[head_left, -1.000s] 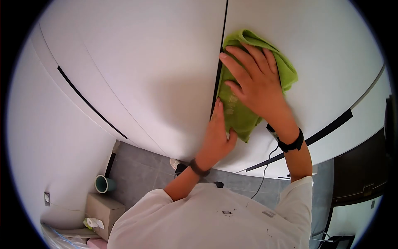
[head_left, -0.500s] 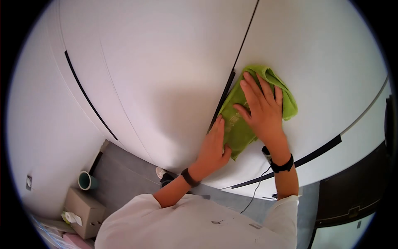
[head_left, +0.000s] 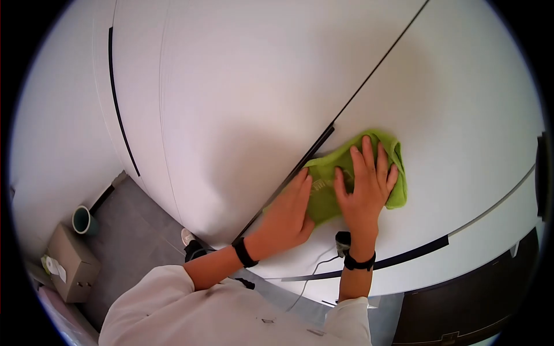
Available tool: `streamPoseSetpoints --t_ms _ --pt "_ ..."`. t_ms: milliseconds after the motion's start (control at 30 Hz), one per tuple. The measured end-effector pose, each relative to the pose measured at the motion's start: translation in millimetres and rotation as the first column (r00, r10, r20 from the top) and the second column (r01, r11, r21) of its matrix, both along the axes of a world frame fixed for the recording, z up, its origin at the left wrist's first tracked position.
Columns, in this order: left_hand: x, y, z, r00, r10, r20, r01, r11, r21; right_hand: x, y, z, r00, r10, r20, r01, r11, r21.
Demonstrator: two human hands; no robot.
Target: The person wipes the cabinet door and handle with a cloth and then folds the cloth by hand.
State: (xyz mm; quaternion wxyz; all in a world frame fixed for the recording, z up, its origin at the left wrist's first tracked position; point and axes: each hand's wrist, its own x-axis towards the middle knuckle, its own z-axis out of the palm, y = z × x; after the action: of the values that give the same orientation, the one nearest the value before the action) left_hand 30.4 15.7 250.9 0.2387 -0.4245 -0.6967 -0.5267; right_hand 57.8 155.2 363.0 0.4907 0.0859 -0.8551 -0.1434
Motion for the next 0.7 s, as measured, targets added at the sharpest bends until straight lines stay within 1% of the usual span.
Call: streamPoseSetpoints --t_ms 33,67,133,167,233,267,333,367,433,467,500,533,567,600,667,700 --pt "-2 5 4 0.999 0.025 -0.019 -0.024 0.999 0.045 -2 5 -2 0.999 0.034 -0.031 -0.034 0.999 0.006" --pt "-1 11 7 0.999 0.022 -0.025 -0.021 0.999 0.033 2 9 -5 0.999 0.031 -0.036 -0.031 0.999 -0.006" --pt "0 19 13 0.999 0.038 -0.018 -0.038 0.999 0.018 15 17 -16 0.991 -0.134 0.024 0.136 0.981 -0.138" --pt "-2 22 16 0.999 0.039 -0.019 -0.038 0.999 0.011 18 23 -22 0.991 -0.133 0.024 0.136 0.98 -0.145" --pt "-4 21 25 0.994 0.058 -0.093 -0.062 0.997 -0.042 25 30 -37 0.978 -0.193 -0.073 0.168 0.952 -0.257" --pt "-6 21 31 0.995 0.053 -0.087 -0.058 0.996 -0.061 28 30 -40 0.978 -0.198 -0.063 0.174 0.946 -0.274" --pt "-12 23 47 0.98 0.072 -0.188 -0.079 0.996 -0.03 27 27 -38 0.972 -0.221 -0.075 0.186 0.928 -0.323" --pt "-12 34 59 0.979 0.056 -0.197 -0.072 0.995 -0.07 29 36 -39 0.97 -0.232 -0.072 0.191 0.912 -0.362" --pt "-11 41 83 0.957 0.074 -0.28 -0.112 0.986 -0.121 29 36 -35 0.962 -0.239 -0.129 0.17 0.9 -0.401" --pt "-8 43 87 0.953 0.025 -0.301 -0.081 0.981 -0.176 29 36 -36 0.951 -0.279 -0.133 0.191 0.869 -0.456" --pt "-6 48 89 0.957 0.045 -0.287 -0.099 0.979 -0.177 29 39 -39 0.944 -0.282 -0.169 0.175 0.867 -0.467" --pt "-4 54 88 0.96 0.06 -0.274 -0.114 0.976 -0.184 29 43 -45 0.935 -0.291 -0.203 0.164 0.861 -0.481" --pt "-5 57 80 0.944 0.069 -0.323 -0.142 0.968 -0.208 29 45 -55 0.921 -0.317 -0.227 0.169 0.85 -0.499" --pt "-5 58 65 0.939 0.004 -0.343 -0.104 0.955 -0.276 31 46 -70 0.902 -0.373 -0.218 0.196 0.803 -0.563" --pt "-3 47 26 0.962 0.051 -0.27 -0.156 0.91 -0.385 35 42 -102 0.903 -0.376 -0.206 0.208 0.805 -0.556" --pt "1 41 -3 0.967 0.022 -0.255 -0.129 0.901 -0.414 44 38 -118 0.907 -0.398 -0.139 0.252 0.777 -0.576"
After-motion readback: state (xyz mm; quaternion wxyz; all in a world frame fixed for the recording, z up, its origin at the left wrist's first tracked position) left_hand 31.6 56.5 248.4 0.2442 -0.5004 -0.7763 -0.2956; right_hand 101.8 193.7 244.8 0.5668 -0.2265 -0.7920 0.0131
